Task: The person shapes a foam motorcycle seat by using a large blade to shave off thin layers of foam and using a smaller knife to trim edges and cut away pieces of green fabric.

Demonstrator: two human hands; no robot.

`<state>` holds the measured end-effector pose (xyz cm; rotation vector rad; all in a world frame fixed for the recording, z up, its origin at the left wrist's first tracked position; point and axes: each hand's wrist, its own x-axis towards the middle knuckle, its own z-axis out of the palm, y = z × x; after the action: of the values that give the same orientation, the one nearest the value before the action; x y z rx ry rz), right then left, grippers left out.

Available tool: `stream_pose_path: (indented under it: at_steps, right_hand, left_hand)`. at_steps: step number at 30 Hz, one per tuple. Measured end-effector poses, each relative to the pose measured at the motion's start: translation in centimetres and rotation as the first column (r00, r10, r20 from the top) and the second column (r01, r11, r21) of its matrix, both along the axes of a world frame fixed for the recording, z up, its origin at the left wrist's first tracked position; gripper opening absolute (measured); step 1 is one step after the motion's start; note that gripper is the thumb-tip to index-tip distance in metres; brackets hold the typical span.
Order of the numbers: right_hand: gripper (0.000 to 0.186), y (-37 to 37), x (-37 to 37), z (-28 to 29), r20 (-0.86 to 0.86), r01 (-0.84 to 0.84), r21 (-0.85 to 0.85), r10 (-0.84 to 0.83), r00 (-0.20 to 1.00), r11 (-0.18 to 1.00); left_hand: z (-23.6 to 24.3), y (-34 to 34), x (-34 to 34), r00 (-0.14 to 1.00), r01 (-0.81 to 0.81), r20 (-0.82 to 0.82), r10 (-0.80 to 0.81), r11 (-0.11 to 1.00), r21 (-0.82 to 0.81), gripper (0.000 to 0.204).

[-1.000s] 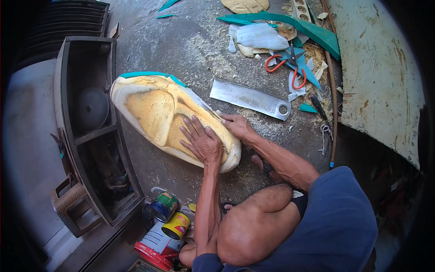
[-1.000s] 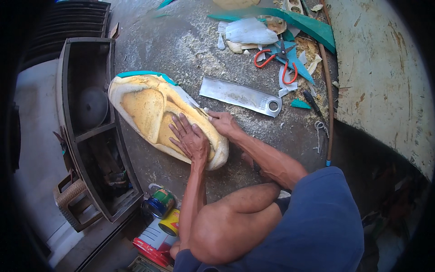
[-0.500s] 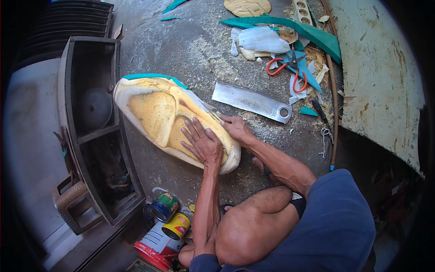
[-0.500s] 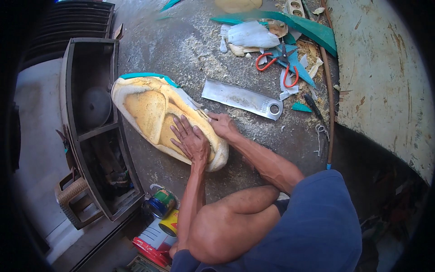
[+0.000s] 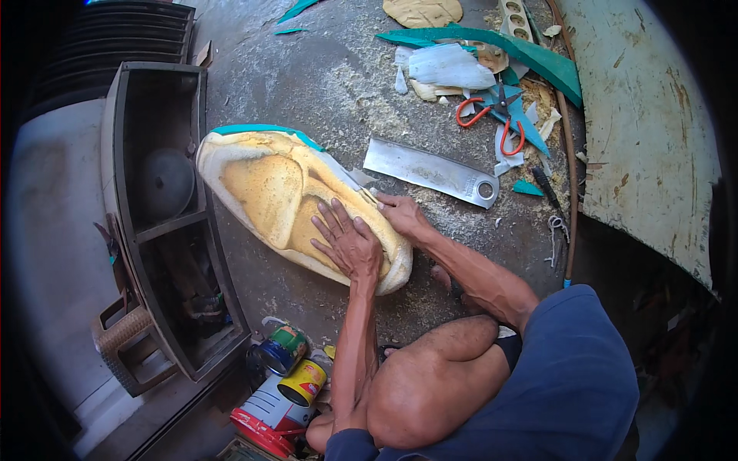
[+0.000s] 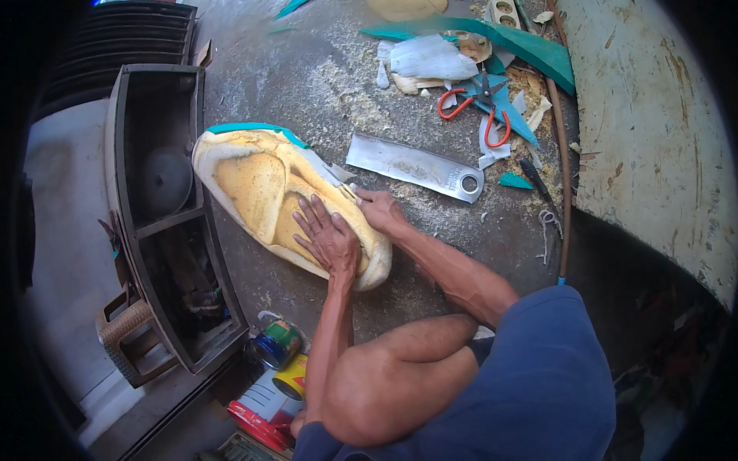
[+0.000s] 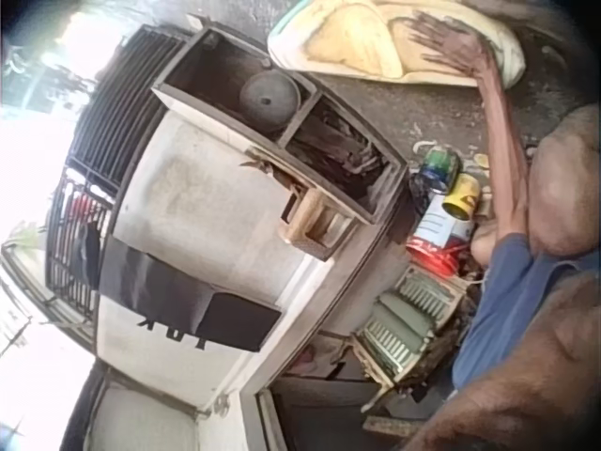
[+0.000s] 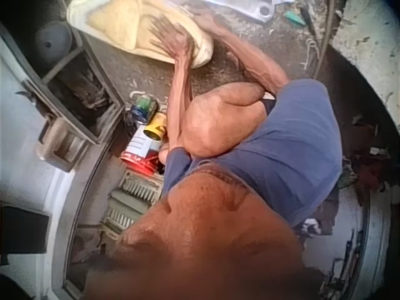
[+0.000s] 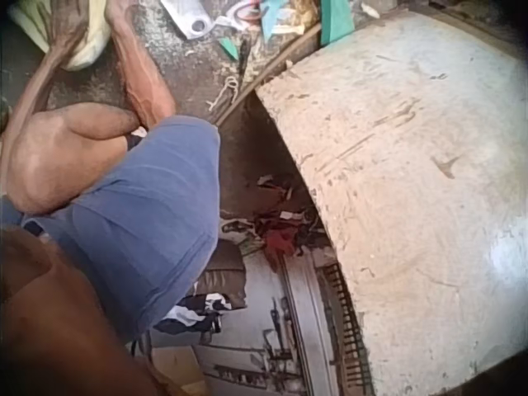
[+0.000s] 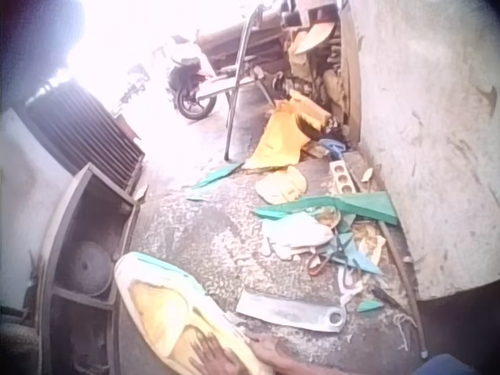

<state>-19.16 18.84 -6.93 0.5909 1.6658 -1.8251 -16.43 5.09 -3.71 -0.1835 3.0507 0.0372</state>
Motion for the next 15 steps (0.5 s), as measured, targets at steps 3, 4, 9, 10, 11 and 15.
stream_pose_path:
  at_steps: [3, 4, 9, 10, 11, 15]
  right_hand:
    - [0.044, -0.3, -0.2, -0.4, -0.062, -0.035, 0.035, 0.037, 0.997, 0.999]
    - [0.043, -0.3, 0.3, -0.5, -0.059, -0.037, 0.037, 0.039, 0.997, 0.999]
    - [0.043, -0.7, -0.8, -0.6, -0.021, 0.009, -0.044, -0.010, 1.000, 0.999]
    - [0.043, -0.5, 0.3, -0.5, -0.008, 0.003, -0.042, -0.003, 1.000, 0.999]
    - [0.043, -0.6, 0.7, -0.1, -0.041, -0.037, 0.035, 0.038, 0.998, 0.999]
    - [0.042, -0.8, -0.7, -1.6, -0.043, 0.010, -0.017, -0.011, 0.999, 1.000]
  left_hand:
    - [0.0, -0.3, -0.5, 1.000, -0.001, -0.020, 0.001, 1.000, -0.013, 0.064]
    - [0.1, -0.3, -0.2, 0.999, 0.004, -0.043, -0.004, 1.000, 0.009, 0.063]
    - [-0.3, -0.2, 0.3, 1.000, 0.005, -0.015, -0.006, 0.999, -0.048, 0.063]
    - [-0.6, -0.2, 0.9, 1.000, -0.002, -0.009, 0.001, 0.999, -0.036, 0.063]
    - [-0.5, -0.7, 0.5, 1.000, -0.005, -0.021, 0.004, 0.999, -0.031, 0.063]
    - [0.0, -0.4, -0.7, 0.999, 0.018, -0.045, -0.019, 0.999, -0.028, 0.063]
